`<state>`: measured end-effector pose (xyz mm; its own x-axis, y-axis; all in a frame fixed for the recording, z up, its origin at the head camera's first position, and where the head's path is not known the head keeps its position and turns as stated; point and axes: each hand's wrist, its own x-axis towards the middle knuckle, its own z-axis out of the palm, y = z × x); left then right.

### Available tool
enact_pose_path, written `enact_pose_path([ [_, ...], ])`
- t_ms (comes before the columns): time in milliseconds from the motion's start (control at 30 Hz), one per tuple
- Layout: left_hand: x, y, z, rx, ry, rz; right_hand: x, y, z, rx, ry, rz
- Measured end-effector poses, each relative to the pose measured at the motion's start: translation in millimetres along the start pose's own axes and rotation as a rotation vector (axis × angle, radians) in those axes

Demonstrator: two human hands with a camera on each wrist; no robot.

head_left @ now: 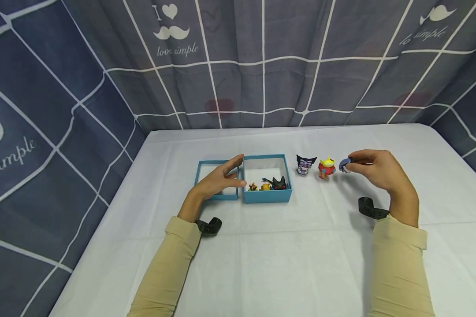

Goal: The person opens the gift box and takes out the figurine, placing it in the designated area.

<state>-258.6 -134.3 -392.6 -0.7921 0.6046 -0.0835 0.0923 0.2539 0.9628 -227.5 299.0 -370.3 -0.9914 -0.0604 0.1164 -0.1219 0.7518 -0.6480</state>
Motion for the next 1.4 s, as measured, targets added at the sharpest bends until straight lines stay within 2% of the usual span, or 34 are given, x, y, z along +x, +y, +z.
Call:
enact_pose_path([
  [200,10.9,-22.8,-4.8,0.009,0.011,0.004,3.3,4.9,7.5,-0.026,-0.076,-0.001],
  [633,9.5,-24.1,-5.1,0.019,0.020,0.012,7.5,14.7,16.1,0.006,-0.177,0.065],
  [933,10.2,-25.5,-5.3,0.015,0.016,0.015,8.1,19.0,20.7,0.035,-0.173,0.074],
  [1167,11.0,-28.3,-6.0,0.020,0.018,0.019,8.4,14.6,16.3,0.014,-0.212,0.080],
  [1400,11.2,-26.4,-5.6,0.019,0.016,0.001,3.3,1.5,5.5,-0.033,-0.122,0.046],
])
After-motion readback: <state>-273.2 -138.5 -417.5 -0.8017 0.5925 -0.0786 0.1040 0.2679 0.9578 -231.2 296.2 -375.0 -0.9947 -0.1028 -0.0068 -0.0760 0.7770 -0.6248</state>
